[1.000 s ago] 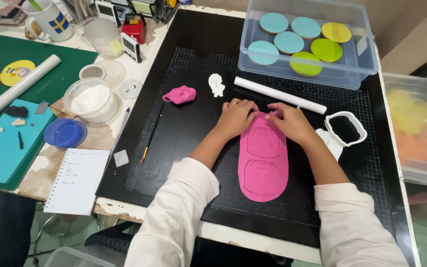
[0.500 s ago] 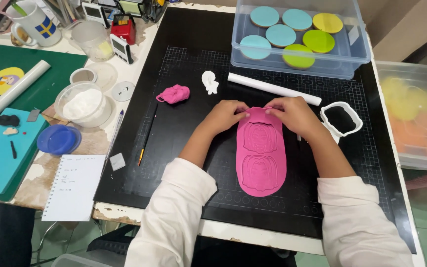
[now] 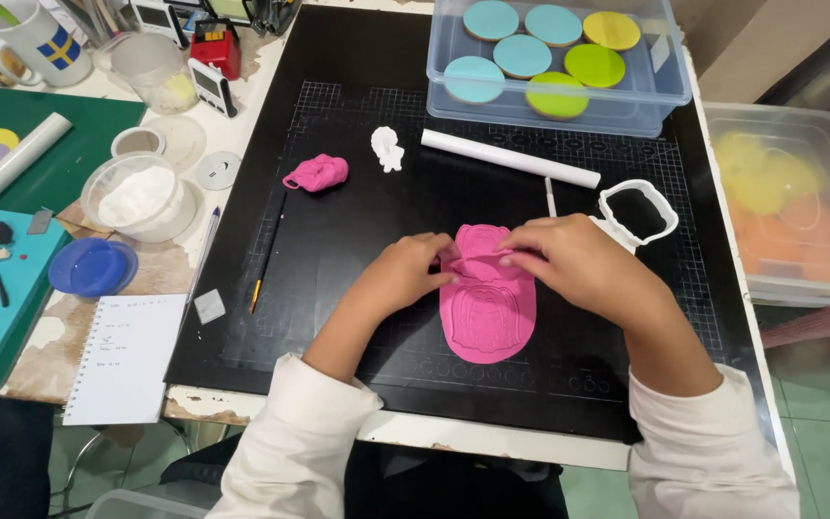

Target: Trimming and assembling decorative fondant pieces onto a circular base to create a character design.

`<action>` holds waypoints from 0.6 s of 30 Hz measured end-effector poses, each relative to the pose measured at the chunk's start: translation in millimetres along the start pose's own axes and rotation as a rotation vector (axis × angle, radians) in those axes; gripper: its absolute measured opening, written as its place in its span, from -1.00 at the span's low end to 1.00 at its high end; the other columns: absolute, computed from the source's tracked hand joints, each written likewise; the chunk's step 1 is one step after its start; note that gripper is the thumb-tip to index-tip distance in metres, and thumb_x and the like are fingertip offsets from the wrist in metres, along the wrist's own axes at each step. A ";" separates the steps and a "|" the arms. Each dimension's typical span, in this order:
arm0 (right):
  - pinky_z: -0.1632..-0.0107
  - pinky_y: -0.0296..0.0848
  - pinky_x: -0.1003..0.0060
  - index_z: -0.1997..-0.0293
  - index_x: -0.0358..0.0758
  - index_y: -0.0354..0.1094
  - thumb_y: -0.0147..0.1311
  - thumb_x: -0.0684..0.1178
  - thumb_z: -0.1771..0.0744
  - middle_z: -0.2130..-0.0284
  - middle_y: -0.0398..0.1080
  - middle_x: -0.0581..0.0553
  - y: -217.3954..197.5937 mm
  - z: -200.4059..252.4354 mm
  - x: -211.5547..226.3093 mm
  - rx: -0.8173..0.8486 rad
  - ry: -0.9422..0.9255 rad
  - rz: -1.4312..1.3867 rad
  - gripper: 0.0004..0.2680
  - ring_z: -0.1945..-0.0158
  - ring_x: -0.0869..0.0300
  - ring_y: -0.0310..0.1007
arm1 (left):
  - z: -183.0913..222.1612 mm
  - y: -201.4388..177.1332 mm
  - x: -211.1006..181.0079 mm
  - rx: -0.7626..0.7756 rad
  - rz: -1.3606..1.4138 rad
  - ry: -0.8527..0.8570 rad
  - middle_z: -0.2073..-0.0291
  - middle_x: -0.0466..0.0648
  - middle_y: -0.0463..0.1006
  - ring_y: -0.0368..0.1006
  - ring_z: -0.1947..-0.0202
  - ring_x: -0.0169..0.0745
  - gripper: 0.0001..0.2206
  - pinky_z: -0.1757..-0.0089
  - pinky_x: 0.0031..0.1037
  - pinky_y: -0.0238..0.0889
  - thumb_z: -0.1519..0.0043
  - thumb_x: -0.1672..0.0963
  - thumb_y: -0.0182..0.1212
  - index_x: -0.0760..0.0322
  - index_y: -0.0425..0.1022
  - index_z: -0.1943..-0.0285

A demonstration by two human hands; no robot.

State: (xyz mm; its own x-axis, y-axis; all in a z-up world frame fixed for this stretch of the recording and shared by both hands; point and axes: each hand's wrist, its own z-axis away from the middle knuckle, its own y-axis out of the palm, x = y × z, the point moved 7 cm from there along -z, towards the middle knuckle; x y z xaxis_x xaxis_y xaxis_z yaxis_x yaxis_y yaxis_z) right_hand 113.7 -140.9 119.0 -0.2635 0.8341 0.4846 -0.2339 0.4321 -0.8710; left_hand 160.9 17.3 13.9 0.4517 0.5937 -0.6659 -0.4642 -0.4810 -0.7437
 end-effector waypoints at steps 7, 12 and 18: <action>0.06 0.61 0.19 0.10 -0.14 0.58 0.10 -0.12 -0.36 0.30 0.62 -0.10 -17.8 34.4 32.4 -0.036 -0.042 0.037 -0.88 0.16 0.03 0.63 | 6.2 23.0 7.3 -0.064 -0.276 0.026 0.16 -0.01 0.59 0.61 0.08 0.01 -0.72 0.06 -0.23 0.48 -0.23 0.10 0.31 0.17 0.47 -0.09; 0.03 0.55 0.22 0.04 -0.13 0.57 0.07 -0.13 -0.38 0.27 0.61 -0.08 -33.8 43.6 34.5 -0.126 -0.048 0.076 -0.86 0.18 0.05 0.62 | 12.2 20.3 0.5 -0.106 -0.158 -0.032 0.27 -0.01 0.69 0.65 0.18 -0.01 -0.84 0.15 -0.23 0.51 -0.27 0.10 0.24 0.14 0.58 0.01; 0.02 0.52 0.23 0.04 -0.15 0.57 0.12 -0.11 -0.37 0.29 0.60 -0.07 -57.7 62.2 54.9 -0.277 -0.154 0.126 -0.87 0.18 0.06 0.62 | 32.4 -5.8 -46.8 -0.135 -0.035 -0.013 0.24 0.02 0.72 0.66 0.13 0.00 -0.84 0.14 -0.21 0.51 -0.30 0.11 0.22 0.19 0.60 0.02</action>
State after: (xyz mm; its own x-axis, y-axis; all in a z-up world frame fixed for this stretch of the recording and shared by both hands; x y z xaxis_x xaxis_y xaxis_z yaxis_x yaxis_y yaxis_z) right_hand 54.5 -141.4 200.9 -0.4176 0.8343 0.3599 0.0671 0.4233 -0.9035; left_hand 117.8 13.2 51.3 0.4554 0.6199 -0.6390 -0.3408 -0.5417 -0.7684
